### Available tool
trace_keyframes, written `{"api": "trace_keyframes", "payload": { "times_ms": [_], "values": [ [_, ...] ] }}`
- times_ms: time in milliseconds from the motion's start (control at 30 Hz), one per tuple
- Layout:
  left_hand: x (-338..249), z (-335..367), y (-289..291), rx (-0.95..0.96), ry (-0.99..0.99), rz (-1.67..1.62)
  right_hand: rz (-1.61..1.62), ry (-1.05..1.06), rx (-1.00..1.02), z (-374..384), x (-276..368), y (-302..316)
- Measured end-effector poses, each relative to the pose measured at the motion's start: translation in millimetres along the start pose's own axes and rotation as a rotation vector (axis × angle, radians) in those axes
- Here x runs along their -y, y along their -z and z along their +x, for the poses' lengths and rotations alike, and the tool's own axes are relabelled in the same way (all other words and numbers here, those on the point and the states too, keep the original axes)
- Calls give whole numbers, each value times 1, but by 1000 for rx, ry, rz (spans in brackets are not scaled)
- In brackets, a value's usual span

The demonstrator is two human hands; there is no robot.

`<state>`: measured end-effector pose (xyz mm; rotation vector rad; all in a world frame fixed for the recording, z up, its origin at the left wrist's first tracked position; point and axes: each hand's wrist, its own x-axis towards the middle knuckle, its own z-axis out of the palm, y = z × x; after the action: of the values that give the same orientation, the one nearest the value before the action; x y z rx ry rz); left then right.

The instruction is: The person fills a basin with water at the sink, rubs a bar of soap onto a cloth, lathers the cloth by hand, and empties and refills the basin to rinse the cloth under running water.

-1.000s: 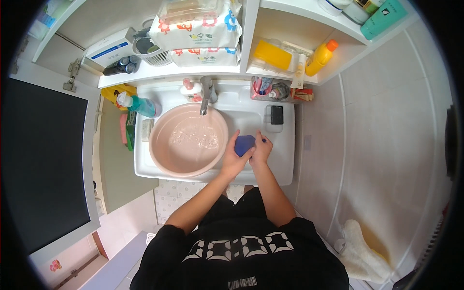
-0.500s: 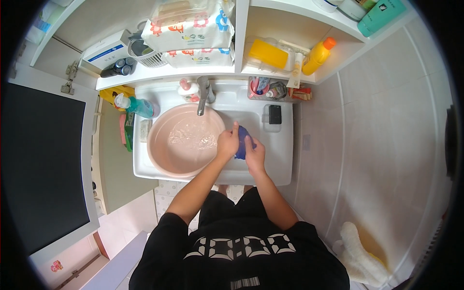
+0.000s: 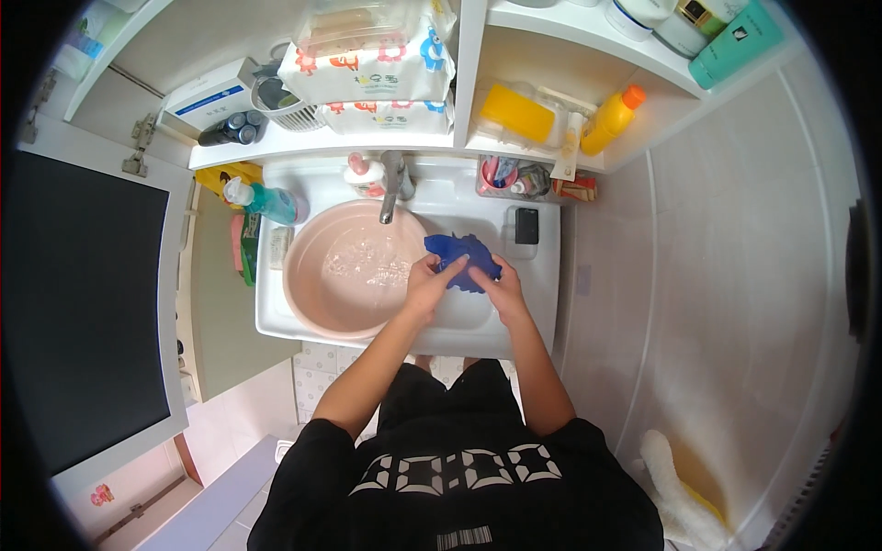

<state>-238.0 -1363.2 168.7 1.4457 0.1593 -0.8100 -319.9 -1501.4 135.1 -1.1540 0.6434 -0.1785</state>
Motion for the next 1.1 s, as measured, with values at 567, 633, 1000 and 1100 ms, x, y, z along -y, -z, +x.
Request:
{"api": "trace_keyframes", "payload": {
  "times_ms": [567,633,1000,1100],
  "values": [
    [5,15,23,237,-101,-97,407,40,63,-18,39,-23],
    [-8,3,16,248,-58,-136,477,10,73,-16,43,-21],
    [-40,-9,26,100,-249,-39,-58,133,-71,-13,31,38],
    [-35,-6,26,104,-252,-63,110,107,-66,-15,31,35]
  ]
}}
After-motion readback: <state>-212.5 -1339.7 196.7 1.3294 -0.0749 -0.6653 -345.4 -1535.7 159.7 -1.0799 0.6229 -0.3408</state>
